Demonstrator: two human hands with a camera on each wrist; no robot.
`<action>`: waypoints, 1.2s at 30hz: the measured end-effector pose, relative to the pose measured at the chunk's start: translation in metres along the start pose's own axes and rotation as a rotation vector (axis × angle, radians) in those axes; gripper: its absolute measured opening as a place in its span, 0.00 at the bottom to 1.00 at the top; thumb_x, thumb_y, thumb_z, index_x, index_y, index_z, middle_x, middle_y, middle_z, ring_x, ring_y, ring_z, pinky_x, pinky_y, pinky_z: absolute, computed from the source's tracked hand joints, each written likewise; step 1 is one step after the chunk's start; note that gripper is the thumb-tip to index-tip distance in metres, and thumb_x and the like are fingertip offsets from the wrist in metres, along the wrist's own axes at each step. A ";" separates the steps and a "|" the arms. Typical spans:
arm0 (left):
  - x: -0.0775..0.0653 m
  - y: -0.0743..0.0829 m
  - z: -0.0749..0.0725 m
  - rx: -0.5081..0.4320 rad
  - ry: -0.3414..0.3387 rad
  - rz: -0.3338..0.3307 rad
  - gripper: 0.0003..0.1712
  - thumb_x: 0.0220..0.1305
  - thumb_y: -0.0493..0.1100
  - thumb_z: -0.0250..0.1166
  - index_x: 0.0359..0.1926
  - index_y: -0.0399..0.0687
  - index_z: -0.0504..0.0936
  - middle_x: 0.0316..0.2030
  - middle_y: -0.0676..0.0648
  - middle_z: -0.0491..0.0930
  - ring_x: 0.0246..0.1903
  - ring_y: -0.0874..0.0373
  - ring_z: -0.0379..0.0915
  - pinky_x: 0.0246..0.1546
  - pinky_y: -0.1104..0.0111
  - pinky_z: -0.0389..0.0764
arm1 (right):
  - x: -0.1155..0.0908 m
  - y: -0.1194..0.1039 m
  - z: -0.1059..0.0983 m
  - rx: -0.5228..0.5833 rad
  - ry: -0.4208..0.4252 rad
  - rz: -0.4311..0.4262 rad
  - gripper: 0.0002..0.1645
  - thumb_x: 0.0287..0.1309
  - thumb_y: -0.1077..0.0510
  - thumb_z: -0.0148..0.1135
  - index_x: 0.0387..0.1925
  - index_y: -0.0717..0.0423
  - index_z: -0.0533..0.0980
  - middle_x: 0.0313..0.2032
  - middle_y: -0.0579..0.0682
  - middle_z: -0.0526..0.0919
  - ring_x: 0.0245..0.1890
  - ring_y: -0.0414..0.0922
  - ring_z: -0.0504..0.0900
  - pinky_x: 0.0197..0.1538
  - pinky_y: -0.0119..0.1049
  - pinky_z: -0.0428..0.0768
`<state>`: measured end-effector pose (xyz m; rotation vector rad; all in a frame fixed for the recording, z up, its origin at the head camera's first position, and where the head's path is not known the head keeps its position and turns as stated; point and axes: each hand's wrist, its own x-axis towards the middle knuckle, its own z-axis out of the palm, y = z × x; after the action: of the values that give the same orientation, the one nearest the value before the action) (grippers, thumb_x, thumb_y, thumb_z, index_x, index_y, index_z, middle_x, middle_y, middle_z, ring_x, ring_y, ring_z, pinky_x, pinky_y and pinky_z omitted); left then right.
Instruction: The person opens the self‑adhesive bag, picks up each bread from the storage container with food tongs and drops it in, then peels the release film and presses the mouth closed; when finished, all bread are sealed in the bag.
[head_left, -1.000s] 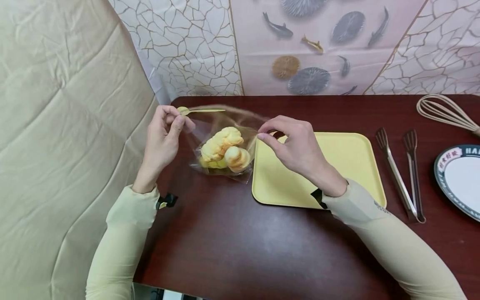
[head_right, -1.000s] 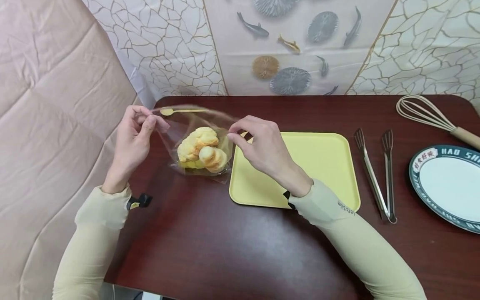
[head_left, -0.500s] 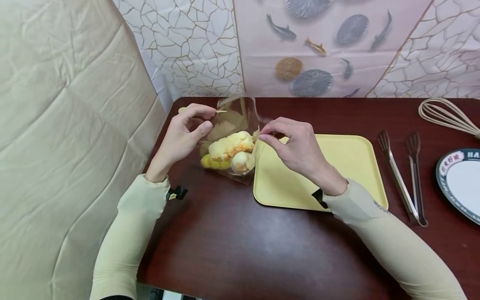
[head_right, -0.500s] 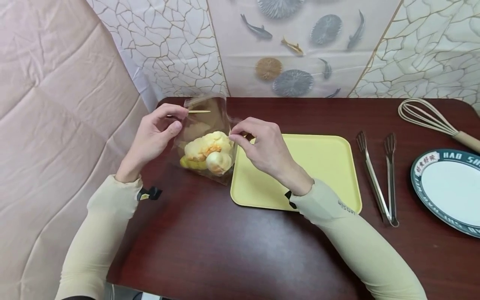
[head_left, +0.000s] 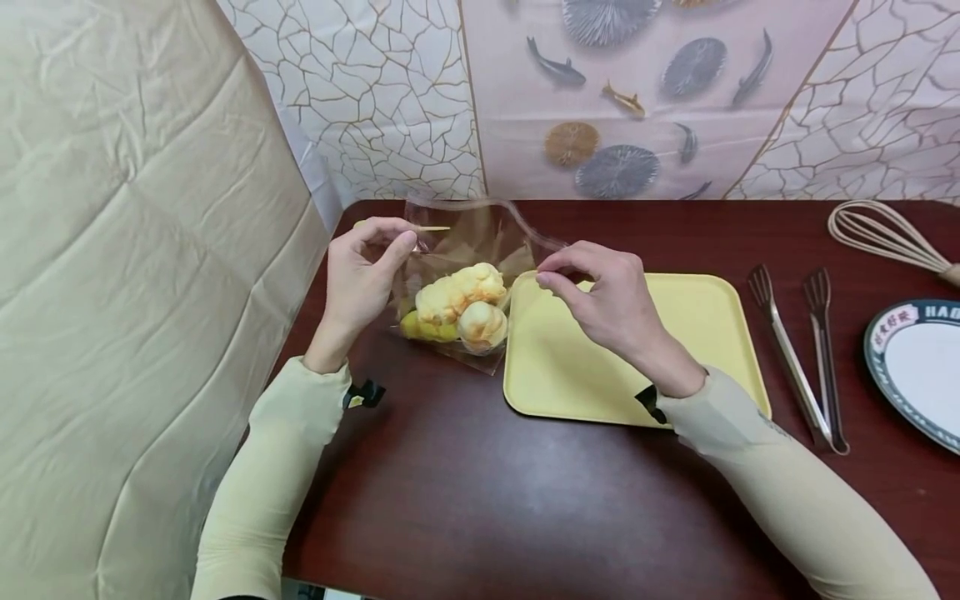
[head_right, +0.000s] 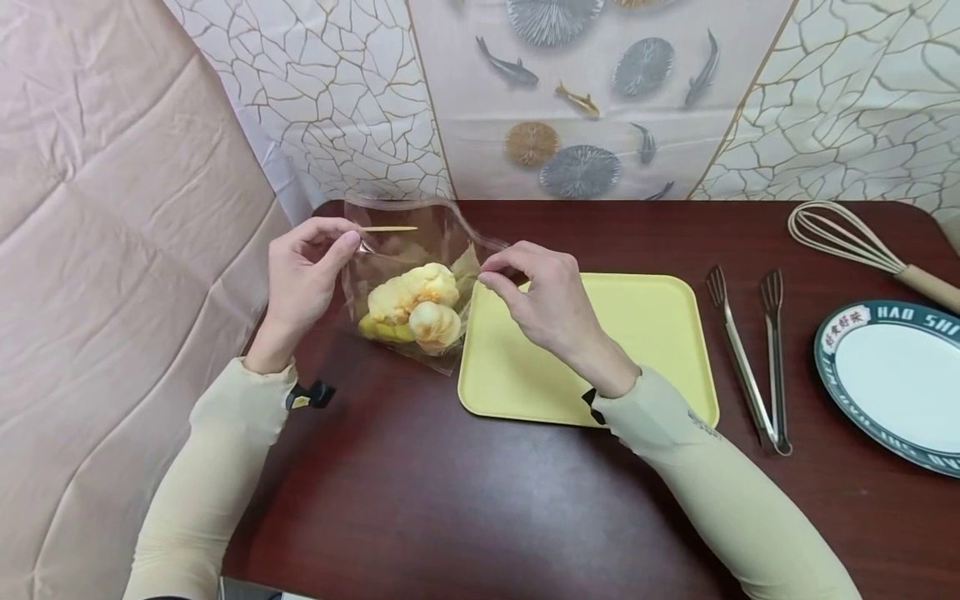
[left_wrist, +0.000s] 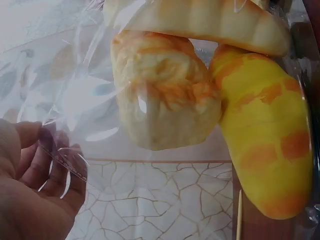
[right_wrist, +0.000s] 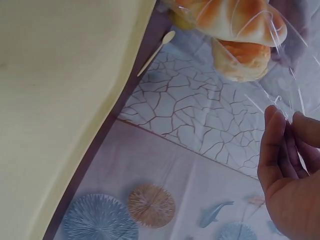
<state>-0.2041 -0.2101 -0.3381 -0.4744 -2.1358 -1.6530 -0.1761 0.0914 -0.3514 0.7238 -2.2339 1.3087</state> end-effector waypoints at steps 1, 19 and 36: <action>-0.001 -0.001 0.000 -0.011 0.017 0.007 0.08 0.71 0.29 0.70 0.45 0.24 0.86 0.31 0.69 0.87 0.31 0.69 0.83 0.32 0.76 0.77 | 0.000 0.001 0.000 0.012 0.004 0.004 0.06 0.58 0.71 0.78 0.37 0.63 0.90 0.33 0.56 0.93 0.34 0.20 0.80 0.44 0.17 0.79; -0.002 0.000 0.004 -0.153 0.118 -0.005 0.11 0.71 0.26 0.68 0.51 0.21 0.85 0.28 0.64 0.88 0.31 0.70 0.86 0.37 0.76 0.86 | 0.002 0.015 0.000 0.027 -0.004 0.261 0.26 0.65 0.72 0.71 0.63 0.63 0.81 0.36 0.62 0.92 0.28 0.19 0.83 0.36 0.17 0.77; -0.009 0.010 0.018 -0.103 0.098 0.042 0.05 0.75 0.29 0.65 0.39 0.29 0.80 0.25 0.67 0.81 0.25 0.70 0.77 0.28 0.76 0.78 | 0.009 0.017 -0.001 0.005 -0.102 0.358 0.14 0.66 0.69 0.71 0.53 0.62 0.86 0.35 0.62 0.92 0.27 0.27 0.83 0.31 0.21 0.74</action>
<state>-0.1932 -0.1907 -0.3379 -0.4554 -1.9648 -1.7327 -0.1939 0.0972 -0.3565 0.4101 -2.5284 1.4677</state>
